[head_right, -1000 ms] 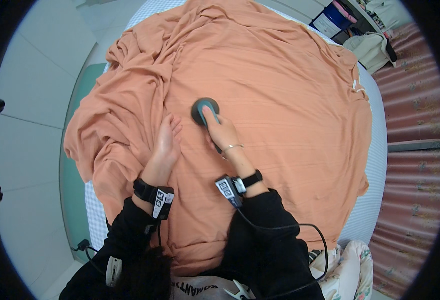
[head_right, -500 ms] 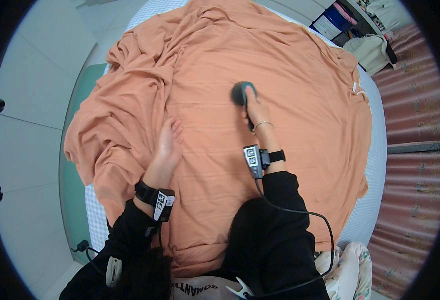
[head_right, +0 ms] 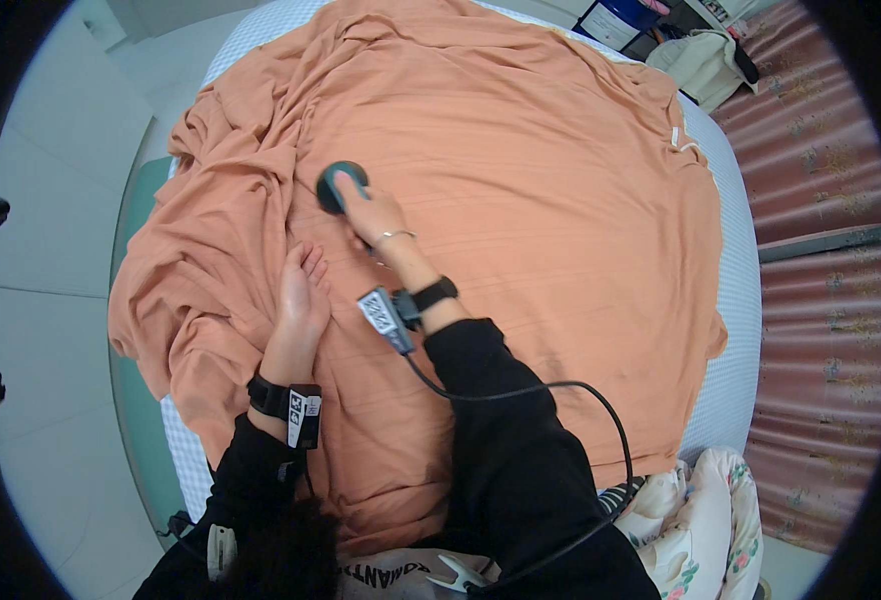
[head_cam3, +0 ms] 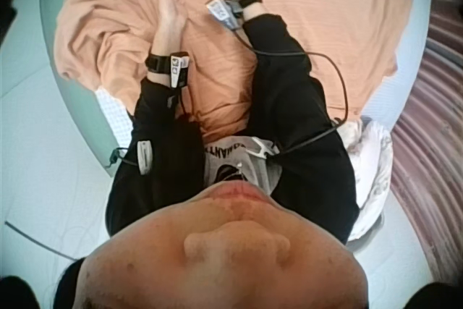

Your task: The person uses a handheld lint remover to clean a peach-colored sheet laid on a bed. They repeatedly move the device across the fabric while holding the sheet with the other hand, occasionally adjusting the sheet's position.

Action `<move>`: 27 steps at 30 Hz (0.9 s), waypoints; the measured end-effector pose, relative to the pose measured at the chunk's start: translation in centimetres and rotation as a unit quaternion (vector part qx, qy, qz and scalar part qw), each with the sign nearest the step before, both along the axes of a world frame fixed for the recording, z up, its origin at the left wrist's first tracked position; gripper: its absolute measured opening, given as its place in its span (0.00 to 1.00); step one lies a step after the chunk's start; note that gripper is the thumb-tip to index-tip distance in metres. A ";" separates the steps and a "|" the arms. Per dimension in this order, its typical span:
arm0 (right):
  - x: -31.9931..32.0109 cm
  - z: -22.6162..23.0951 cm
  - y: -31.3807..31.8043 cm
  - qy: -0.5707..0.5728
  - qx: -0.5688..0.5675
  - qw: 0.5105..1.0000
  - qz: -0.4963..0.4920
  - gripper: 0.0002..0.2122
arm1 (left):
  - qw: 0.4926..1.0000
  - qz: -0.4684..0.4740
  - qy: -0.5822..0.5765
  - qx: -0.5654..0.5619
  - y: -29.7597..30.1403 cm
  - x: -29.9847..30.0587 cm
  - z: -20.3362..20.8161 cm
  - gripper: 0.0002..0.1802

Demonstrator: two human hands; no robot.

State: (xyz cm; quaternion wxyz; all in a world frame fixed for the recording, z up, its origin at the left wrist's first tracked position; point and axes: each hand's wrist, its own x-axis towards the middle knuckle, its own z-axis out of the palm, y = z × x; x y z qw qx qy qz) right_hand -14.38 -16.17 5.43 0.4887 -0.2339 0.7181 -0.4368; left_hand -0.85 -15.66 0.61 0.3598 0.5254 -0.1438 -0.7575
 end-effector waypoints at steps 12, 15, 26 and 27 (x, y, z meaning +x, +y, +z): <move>-15.7 0.6 14.2 0.039 0.083 0.965 -0.244 0.27 | 0.999 -0.004 -0.036 -0.023 0.1 -0.5 -0.4 0.25; -14.4 0.4 13.8 0.053 0.088 0.964 -0.244 0.27 | 0.999 -0.001 -0.039 -0.030 0.1 -0.6 -0.6 0.25; 0.7 0.0 5.8 0.004 0.004 0.998 -0.060 0.24 | 0.999 0.026 -0.020 -0.042 -0.1 -0.7 -1.3 0.26; 1.5 0.1 4.8 -0.004 -0.017 0.999 -0.045 0.25 | 0.998 0.030 -0.027 -0.041 0.0 -0.7 -1.0 0.29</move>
